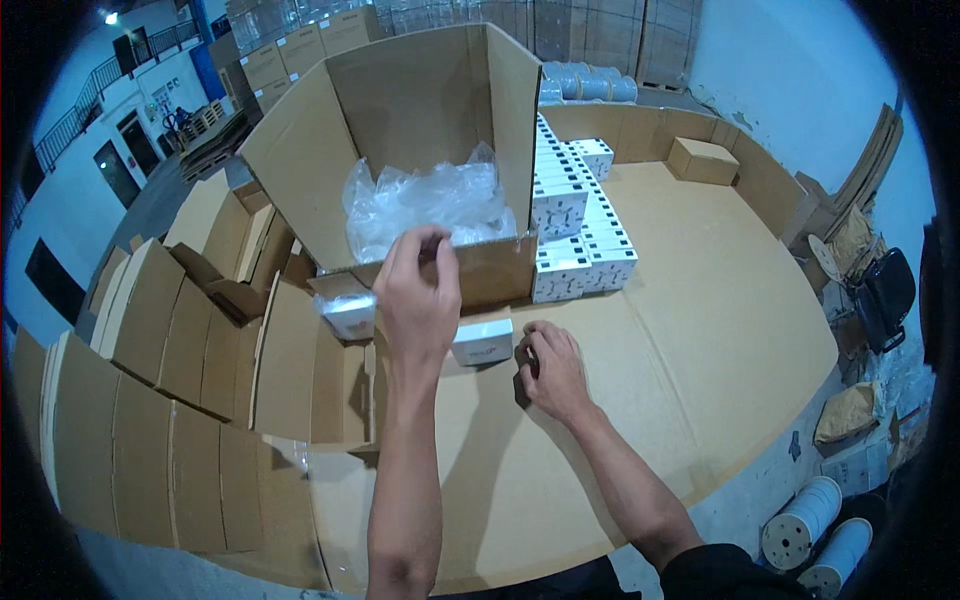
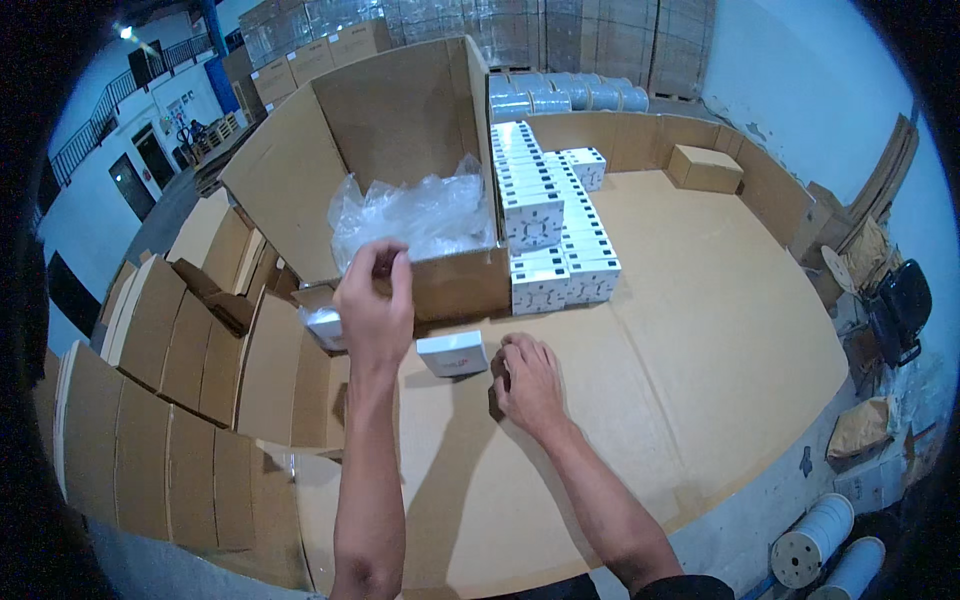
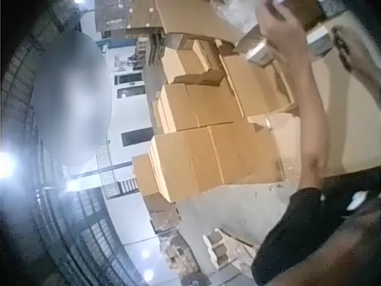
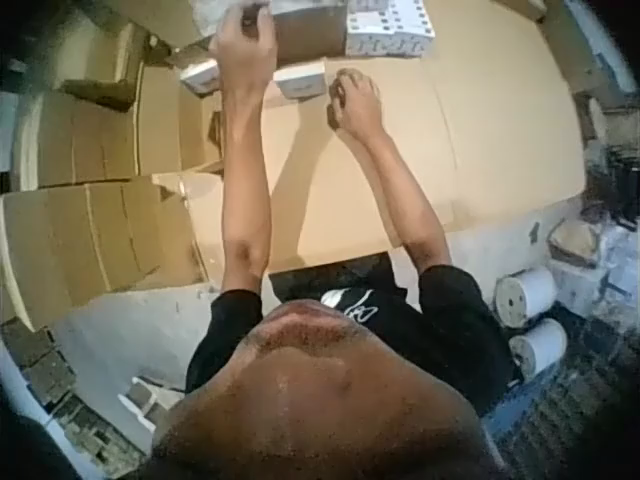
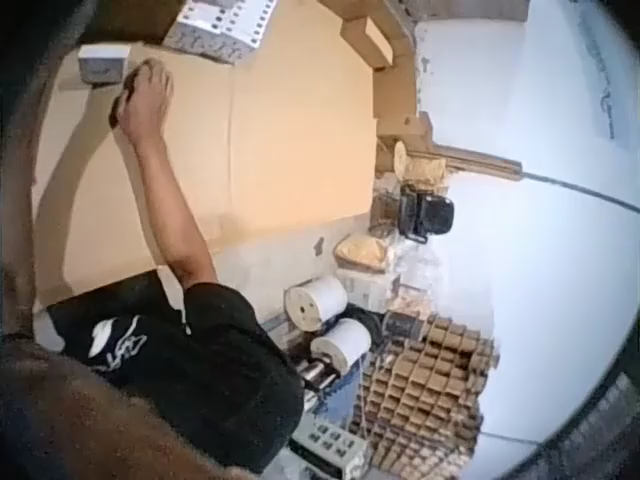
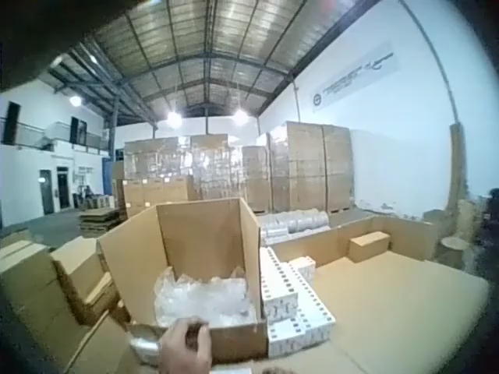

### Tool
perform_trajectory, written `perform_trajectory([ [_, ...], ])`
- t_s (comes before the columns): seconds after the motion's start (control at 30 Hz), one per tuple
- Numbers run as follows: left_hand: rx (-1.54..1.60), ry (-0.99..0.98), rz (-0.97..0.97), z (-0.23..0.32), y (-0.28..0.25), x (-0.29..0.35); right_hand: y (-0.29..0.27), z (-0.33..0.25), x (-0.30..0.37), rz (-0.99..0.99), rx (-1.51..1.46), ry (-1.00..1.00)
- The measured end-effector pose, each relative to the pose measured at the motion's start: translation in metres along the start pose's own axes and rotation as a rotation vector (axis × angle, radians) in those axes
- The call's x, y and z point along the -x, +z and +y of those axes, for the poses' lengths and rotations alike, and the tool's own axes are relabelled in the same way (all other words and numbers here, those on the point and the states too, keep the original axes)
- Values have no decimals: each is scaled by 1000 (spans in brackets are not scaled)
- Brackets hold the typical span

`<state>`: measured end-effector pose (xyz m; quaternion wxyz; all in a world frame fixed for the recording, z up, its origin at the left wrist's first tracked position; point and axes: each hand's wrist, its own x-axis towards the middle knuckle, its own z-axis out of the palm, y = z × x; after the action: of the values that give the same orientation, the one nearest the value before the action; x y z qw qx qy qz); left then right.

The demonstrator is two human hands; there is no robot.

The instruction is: Placing small white product boxes into larger cardboard shipping boxes.

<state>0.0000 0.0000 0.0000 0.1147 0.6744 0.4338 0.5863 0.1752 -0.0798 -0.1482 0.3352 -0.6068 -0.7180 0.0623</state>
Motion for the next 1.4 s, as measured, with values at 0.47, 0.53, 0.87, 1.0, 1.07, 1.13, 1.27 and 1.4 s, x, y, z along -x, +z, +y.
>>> perform_trajectory([
  [0.47,-578,321,-1019,-150,142,-135,-7,-5,-9,-15,-67,14],
  [0.53,-747,294,-1127,-157,154,-139,-6,-6,-7,-15,-59,23],
  [0.87,-713,271,-1139,-140,163,-148,-8,-6,-10,-22,-56,41],
  [1.0,-446,247,-877,-145,150,-162,-8,-3,-9,-38,-75,50],
  [1.07,-338,253,-733,-146,139,-170,-9,-5,-9,-28,-76,49],
  [1.13,-231,256,-590,-141,127,-178,-10,-5,-9,-19,-79,48],
  [1.27,62,-24,-407,-124,98,-201,-8,-4,-10,-15,-79,44],
  [1.4,365,-80,-274,-79,64,-190,-7,-1,-6,3,-74,47],
])
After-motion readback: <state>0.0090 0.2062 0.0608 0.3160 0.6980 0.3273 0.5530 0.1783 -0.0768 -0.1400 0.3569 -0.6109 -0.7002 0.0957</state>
